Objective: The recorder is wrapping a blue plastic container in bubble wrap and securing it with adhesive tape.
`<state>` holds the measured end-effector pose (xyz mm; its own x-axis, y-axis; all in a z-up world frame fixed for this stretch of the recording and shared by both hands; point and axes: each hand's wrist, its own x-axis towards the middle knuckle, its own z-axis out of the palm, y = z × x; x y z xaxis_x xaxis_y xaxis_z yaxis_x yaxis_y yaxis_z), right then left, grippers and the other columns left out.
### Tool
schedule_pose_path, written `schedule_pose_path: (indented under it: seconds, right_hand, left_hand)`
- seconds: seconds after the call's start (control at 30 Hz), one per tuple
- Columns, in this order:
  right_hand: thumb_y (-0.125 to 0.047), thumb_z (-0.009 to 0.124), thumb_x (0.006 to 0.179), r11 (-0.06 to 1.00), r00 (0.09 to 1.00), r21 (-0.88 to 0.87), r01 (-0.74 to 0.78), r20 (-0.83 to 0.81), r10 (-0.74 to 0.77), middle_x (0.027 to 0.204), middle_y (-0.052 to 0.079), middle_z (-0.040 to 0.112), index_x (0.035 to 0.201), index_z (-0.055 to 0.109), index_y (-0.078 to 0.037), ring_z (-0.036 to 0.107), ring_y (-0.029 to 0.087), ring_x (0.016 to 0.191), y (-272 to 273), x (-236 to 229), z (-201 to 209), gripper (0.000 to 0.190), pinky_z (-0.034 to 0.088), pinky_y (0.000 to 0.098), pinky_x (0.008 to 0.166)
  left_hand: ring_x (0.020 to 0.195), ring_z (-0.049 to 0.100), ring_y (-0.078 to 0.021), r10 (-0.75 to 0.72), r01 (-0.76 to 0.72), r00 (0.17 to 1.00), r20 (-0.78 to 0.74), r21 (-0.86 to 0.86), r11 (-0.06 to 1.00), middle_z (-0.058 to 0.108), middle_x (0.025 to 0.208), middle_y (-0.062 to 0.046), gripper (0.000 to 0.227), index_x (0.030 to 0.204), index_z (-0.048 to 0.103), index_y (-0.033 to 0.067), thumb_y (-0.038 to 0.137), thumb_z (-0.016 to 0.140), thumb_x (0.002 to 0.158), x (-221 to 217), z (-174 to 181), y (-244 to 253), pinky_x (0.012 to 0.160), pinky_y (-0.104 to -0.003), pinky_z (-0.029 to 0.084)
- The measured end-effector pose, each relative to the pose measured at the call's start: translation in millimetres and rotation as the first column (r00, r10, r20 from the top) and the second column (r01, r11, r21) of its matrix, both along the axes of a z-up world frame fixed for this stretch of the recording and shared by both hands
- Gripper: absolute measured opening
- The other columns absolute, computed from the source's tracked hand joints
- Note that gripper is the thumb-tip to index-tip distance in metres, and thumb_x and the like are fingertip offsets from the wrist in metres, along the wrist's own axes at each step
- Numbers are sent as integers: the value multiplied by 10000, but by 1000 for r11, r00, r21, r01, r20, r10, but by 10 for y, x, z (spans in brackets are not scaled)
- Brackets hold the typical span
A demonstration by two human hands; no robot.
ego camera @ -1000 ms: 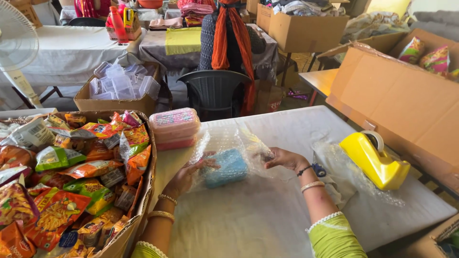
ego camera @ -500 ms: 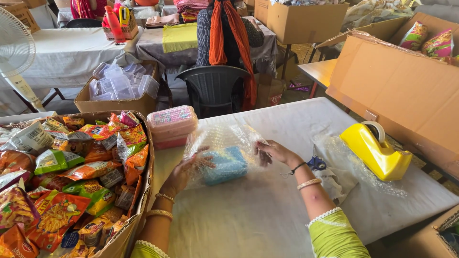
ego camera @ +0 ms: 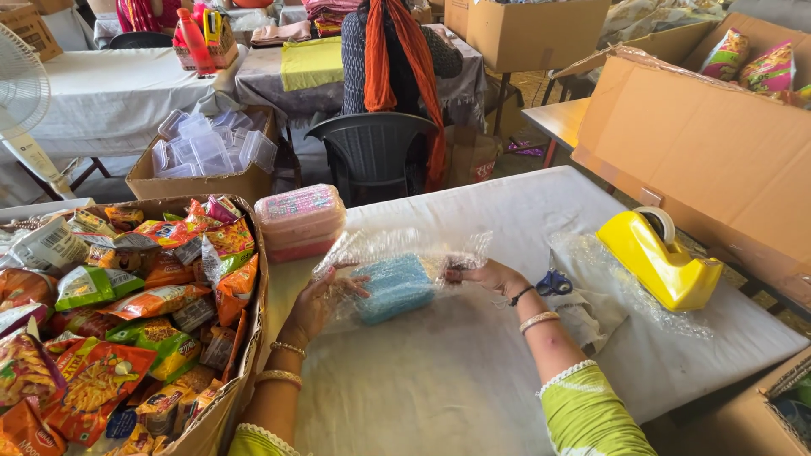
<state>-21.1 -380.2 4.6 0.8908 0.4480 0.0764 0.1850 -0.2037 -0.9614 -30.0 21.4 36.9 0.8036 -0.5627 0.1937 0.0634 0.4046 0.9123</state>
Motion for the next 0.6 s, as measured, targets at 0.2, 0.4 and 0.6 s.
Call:
schedule_pose_path:
  seconds: [0.2, 0.4, 0.6]
  right_hand:
    - [-333, 704, 936, 991, 998, -133, -18, 50, 25, 1041, 30, 780, 1082, 759, -50, 712, 128, 1005, 41, -334, 317, 323, 567, 314, 924]
    - [-214, 822, 818, 971, 997, -233, -49, 41, 60, 1063, 35, 757, 1097, 715, -47, 692, 153, 1027, -21, -848, 330, 342, 558, 346, 948]
    - [-139, 864, 789, 880, 916, -474, -8, 350, 197, 1183, 117, 735, 1147, 706, -26, 638, 270, 1150, -176, -1200, 177, 408, 474, 416, 1030]
  left_hand:
    - [1146, 686, -299, 99, -110, 981, 169, 54, 993, 769, 1140, -177, 304, 1168, 730, -15, 189, 627, 967, 240, -339, 154, 1088, -455, 492]
    - [1078, 710, -206, -17, -270, 901, 434, 589, 761, 680, 1314, -59, 390, 1205, 731, 117, 81, 751, 817, -503, 99, 271, 955, -400, 558]
    - [1124, 649, -293, -384, -546, 608, 695, 717, 433, 747, 1160, -91, 229, 945, 797, 103, 9, 718, 753, -1152, -119, 424, 977, -464, 512]
